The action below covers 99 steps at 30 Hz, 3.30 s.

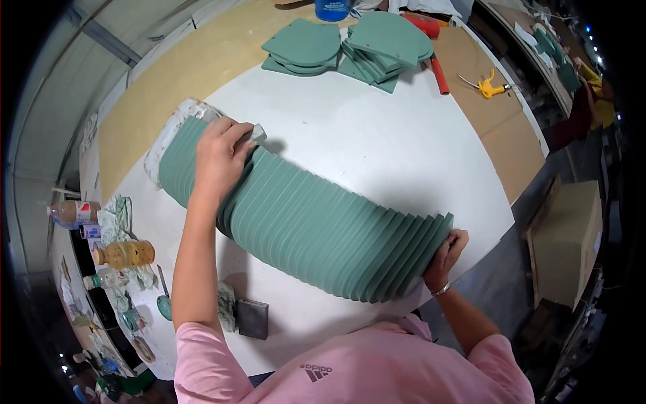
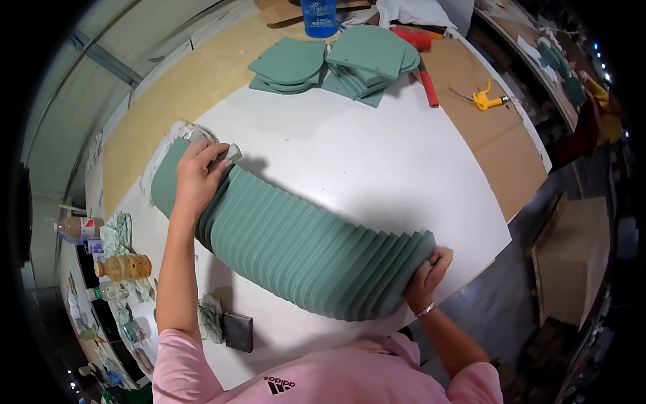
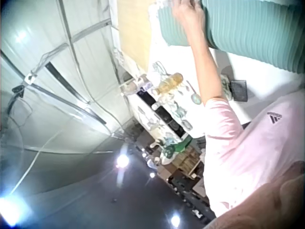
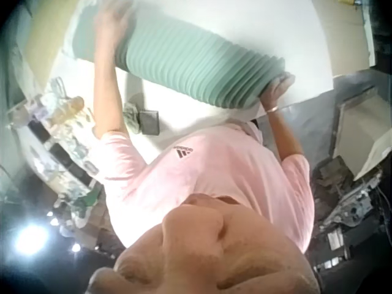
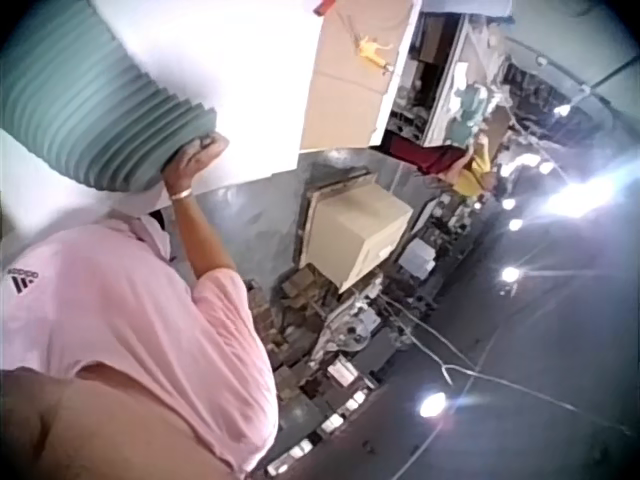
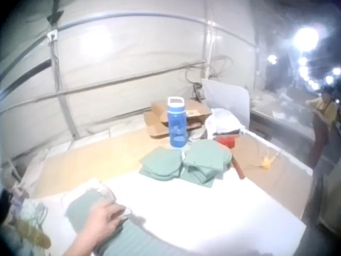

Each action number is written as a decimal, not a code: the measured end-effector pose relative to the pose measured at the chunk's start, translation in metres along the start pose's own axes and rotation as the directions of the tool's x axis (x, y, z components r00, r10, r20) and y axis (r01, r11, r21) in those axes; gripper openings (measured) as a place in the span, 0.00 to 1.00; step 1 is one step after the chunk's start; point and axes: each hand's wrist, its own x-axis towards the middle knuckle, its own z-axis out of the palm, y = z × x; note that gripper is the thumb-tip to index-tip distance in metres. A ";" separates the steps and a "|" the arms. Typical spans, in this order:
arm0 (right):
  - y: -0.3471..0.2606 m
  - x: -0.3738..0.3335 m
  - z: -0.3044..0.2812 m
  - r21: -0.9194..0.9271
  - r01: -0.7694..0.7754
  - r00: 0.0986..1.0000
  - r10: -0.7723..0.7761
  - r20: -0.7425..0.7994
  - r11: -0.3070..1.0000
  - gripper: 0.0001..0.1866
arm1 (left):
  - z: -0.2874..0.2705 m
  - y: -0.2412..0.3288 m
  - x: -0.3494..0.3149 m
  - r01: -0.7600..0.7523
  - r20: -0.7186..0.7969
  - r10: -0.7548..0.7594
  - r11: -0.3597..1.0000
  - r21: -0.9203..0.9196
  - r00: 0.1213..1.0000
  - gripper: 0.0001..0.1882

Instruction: Apply adhesive to foam segments and assemble them on a workbench.

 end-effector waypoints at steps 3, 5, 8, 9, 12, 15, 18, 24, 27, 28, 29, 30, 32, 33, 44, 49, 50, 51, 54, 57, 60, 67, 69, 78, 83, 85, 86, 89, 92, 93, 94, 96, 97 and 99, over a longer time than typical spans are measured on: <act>0.002 0.002 -0.003 -0.026 0.015 1.000 -0.016 -0.024 1.000 0.06 | -0.014 -0.008 -0.022 0.099 0.124 -0.104 0.994 0.044 0.987 0.12; 0.000 0.002 -0.004 -0.019 0.011 0.999 -0.012 -0.044 1.000 0.06 | -0.035 -0.010 -0.056 0.214 0.151 -0.213 0.977 0.009 0.965 0.11; -0.003 -0.001 -0.002 -0.018 0.024 0.999 -0.024 -0.021 1.000 0.06 | -0.035 -0.011 -0.058 0.280 0.132 -0.279 0.960 0.009 0.951 0.11; -0.003 0.000 -0.001 -0.014 0.021 1.000 -0.022 -0.022 1.000 0.06 | -0.030 -0.008 -0.054 0.237 0.073 -0.239 0.971 0.034 0.968 0.11; -0.002 0.000 0.000 -0.013 0.024 1.000 -0.025 -0.015 1.000 0.06 | -0.002 -0.001 -0.010 0.078 -0.039 -0.075 0.994 0.080 0.996 0.13; -0.001 0.000 0.000 -0.021 0.012 1.000 -0.012 -0.027 1.000 0.06 | 0.006 -0.003 0.000 0.054 -0.064 -0.050 0.997 0.061 0.997 0.12; 0.000 0.003 -0.002 -0.010 -0.001 0.998 0.000 -0.057 1.000 0.06 | -0.018 -0.008 -0.041 0.272 0.036 -0.275 0.960 0.059 0.961 0.11; -0.003 -0.001 0.001 0.016 0.029 0.999 -0.028 -0.024 0.999 0.06 | -0.008 0.001 -0.016 0.337 -0.035 -0.335 0.935 0.113 0.942 0.10; 0.001 -0.001 -0.003 -0.013 0.025 0.999 -0.025 -0.027 1.000 0.06 | -0.002 0.005 -0.010 0.312 -0.070 -0.306 0.941 0.127 0.950 0.10; 0.003 -0.001 -0.004 -0.039 0.014 0.999 -0.015 -0.030 0.999 0.06 | -0.002 0.004 -0.014 0.353 -0.056 -0.348 0.926 0.135 0.936 0.10; 0.004 0.003 -0.004 -0.042 0.017 0.999 -0.018 -0.039 0.999 0.06 | -0.005 0.001 -0.028 0.383 -0.058 -0.378 0.910 0.161 0.924 0.10; 0.003 0.003 -0.002 -0.019 -0.003 0.999 0.002 -0.054 1.000 0.07 | -0.008 -0.003 -0.037 0.375 -0.057 -0.370 0.913 0.159 0.927 0.10; -0.004 -0.001 -0.002 -0.005 -0.036 0.996 0.035 -0.079 0.999 0.08 | -0.010 -0.011 -0.051 0.531 -0.064 -0.527 0.843 0.082 0.847 0.09; -0.011 0.002 0.002 0.005 -0.010 0.998 0.010 -0.070 1.000 0.08 | -0.013 -0.013 -0.049 0.439 -0.122 -0.423 0.883 0.165 0.898 0.09; -0.003 0.001 0.001 -0.031 -0.008 0.996 0.005 -0.090 0.999 0.09 | -0.003 -0.023 -0.042 0.491 -0.155 -0.467 0.845 0.213 0.871 0.11; -0.009 0.002 0.003 0.013 -0.015 0.998 0.016 -0.065 1.000 0.09 | 0.013 -0.013 -0.004 0.398 -0.237 -0.343 0.883 0.248 0.909 0.12; -0.009 0.000 0.004 0.018 -0.012 0.998 0.013 -0.061 1.000 0.09 | 0.009 -0.012 -0.005 0.394 -0.244 -0.335 0.882 0.259 0.910 0.13; -0.006 0.000 0.000 0.013 -0.037 0.997 0.038 -0.062 0.999 0.09 | 0.015 -0.008 -0.003 0.385 -0.245 -0.326 0.886 0.258 0.913 0.13; 0.000 0.003 -0.005 -0.010 -0.031 0.996 0.030 -0.082 0.999 0.09 | -0.004 -0.027 -0.063 0.516 -0.227 -0.474 0.837 0.184 0.851 0.14; -0.009 0.002 0.002 -0.017 0.007 0.997 -0.008 -0.074 1.000 0.08 | -0.015 -0.034 -0.073 0.599 -0.240 -0.556 0.779 0.185 0.796 0.14; -0.012 0.002 0.003 0.000 0.016 0.998 -0.016 -0.062 1.000 0.08 | -0.006 -0.023 -0.034 0.580 -0.286 -0.510 0.763 0.284 0.811 0.12; -0.005 0.001 -0.003 -0.017 0.019 0.998 -0.020 -0.060 1.000 0.08 | -0.007 0.018 -0.053 0.336 -0.001 -0.336 0.940 0.055 0.942 0.10; -0.009 0.002 0.000 -0.003 0.010 0.998 -0.011 -0.058 1.000 0.08 | -0.005 0.018 -0.047 0.255 -0.055 -0.250 0.960 0.114 0.967 0.11; -0.003 0.000 0.000 -0.011 0.012 0.999 -0.013 -0.046 1.000 0.07 | -0.008 0.020 -0.037 0.158 0.040 -0.171 0.962 0.224 0.985 0.10; -0.005 0.000 -0.001 0.020 0.021 1.000 -0.021 -0.015 1.000 0.07 | 0.008 0.023 0.006 0.119 -0.045 -0.112 0.973 0.196 0.993 0.09; 0.001 -0.001 -0.005 -0.022 -0.011 1.000 0.010 -0.017 1.000 0.08 | 0.004 0.022 0.007 0.108 -0.008 -0.108 0.976 0.189 0.994 0.09; 0.003 0.001 -0.006 -0.028 -0.010 1.000 0.009 -0.023 1.000 0.08 | 0.002 0.020 -0.004 0.104 -0.008 -0.104 0.978 0.182 0.995 0.09; 0.001 -0.001 -0.002 -0.037 0.016 0.997 -0.019 -0.078 0.999 0.09 | -0.003 0.014 -0.024 0.338 0.081 -0.348 0.934 0.113 0.934 0.09; -0.011 0.000 -0.001 0.006 0.027 1.000 -0.027 -0.014 1.000 0.07 | 0.000 0.020 -0.003 0.161 -0.058 -0.153 0.968 0.191 0.987 0.10; -0.008 0.001 -0.002 -0.001 0.019 1.000 -0.019 -0.019 1.000 0.07 | 0.006 0.018 0.003 0.177 -0.047 -0.172 0.968 0.177 0.984 0.10; -0.007 0.001 -0.002 -0.006 0.012 1.000 -0.012 -0.022 1.000 0.06 | 0.002 0.019 0.001 0.182 -0.053 -0.176 0.967 0.177 0.983 0.10; -0.003 0.001 -0.001 -0.011 0.004 0.999 -0.005 -0.043 1.000 0.07 | -0.006 0.020 -0.012 0.244 0.031 -0.257 0.944 0.222 0.966 0.11; -0.002 0.002 -0.001 -0.011 -0.009 0.998 0.008 -0.068 1.000 0.07 | -0.011 0.017 -0.025 0.246 0.028 -0.258 0.944 0.218 0.966 0.11; -0.005 0.002 -0.001 0.000 -0.039 0.997 0.039 -0.071 0.999 0.07 | -0.029 0.010 -0.068 0.327 -0.028 -0.329 0.920 0.217 0.944 0.12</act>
